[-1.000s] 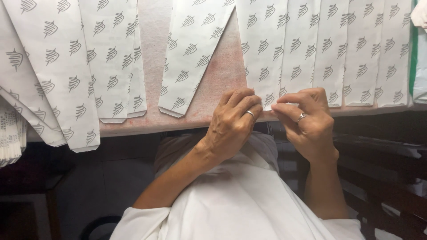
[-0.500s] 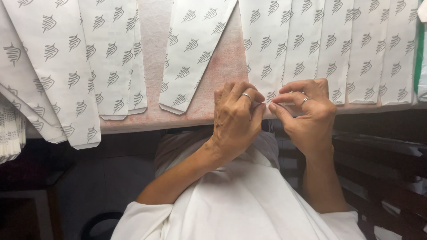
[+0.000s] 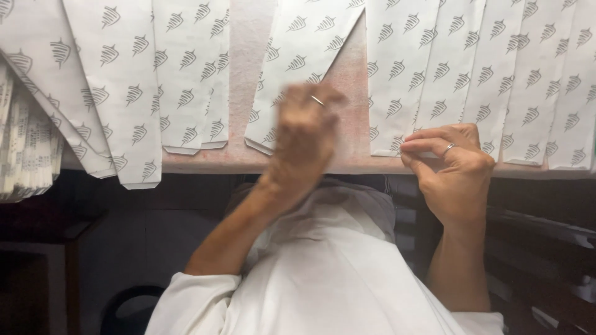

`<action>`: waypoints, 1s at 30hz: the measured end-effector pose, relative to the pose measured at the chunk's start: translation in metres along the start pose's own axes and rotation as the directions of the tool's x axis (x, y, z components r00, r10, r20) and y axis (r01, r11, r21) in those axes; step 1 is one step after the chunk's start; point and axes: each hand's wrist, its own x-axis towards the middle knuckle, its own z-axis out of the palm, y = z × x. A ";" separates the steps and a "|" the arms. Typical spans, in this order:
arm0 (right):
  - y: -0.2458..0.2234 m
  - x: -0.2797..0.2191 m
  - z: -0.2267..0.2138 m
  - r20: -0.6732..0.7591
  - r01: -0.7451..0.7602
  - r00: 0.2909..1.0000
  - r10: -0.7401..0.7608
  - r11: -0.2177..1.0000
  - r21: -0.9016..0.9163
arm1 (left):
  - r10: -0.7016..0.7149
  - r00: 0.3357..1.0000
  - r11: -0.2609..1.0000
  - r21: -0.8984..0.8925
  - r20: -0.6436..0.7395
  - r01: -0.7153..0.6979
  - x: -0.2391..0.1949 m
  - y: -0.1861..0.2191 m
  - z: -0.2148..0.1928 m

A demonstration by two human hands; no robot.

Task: Folding the bottom flaps of paper wrappers and applying glue to the edges of the stack

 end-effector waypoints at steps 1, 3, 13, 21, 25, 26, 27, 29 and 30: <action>0.001 -0.001 0.000 0.001 -0.009 1.000 0.009 1.000 -0.009 | -0.017 0.993 0.972 0.230 -0.120 0.044 0.007 -0.006 -0.014; 0.001 -0.002 0.001 -0.002 0.006 1.000 -0.006 1.000 -0.017 | -0.155 0.986 0.923 0.346 -0.065 0.168 0.018 -0.021 -0.030; 0.004 -0.006 0.003 -0.020 0.049 0.999 -0.050 0.998 -0.048 | -0.425 0.905 0.811 0.441 -0.008 0.385 0.032 -0.043 -0.046; -0.001 -0.007 0.005 -0.009 0.098 0.995 -0.099 0.988 -0.122 | -0.474 0.878 0.789 0.408 -0.068 0.458 0.032 -0.042 -0.039; -0.006 -0.005 0.007 -0.002 0.185 0.982 -0.190 0.961 -0.206 | -0.360 0.923 0.855 0.350 -0.135 0.384 0.025 -0.047 -0.036; -0.009 -0.003 0.008 0.000 0.186 0.982 -0.190 0.961 -0.206 | -0.361 0.923 0.854 0.350 -0.135 0.385 0.026 -0.046 -0.039; -0.012 -0.001 0.009 -0.010 0.194 0.980 -0.198 0.966 -0.174 | -0.399 0.907 0.870 0.258 -0.135 0.421 0.027 -0.045 -0.042; -0.020 0.004 0.014 -0.022 0.203 0.978 -0.208 0.969 -0.142 | -0.434 0.891 0.877 0.163 -0.132 0.452 0.028 -0.039 -0.048; -0.026 0.007 0.017 -0.034 0.179 0.983 -0.183 0.979 -0.096 | -0.475 0.869 0.877 0.005 -0.140 0.481 0.028 -0.035 -0.051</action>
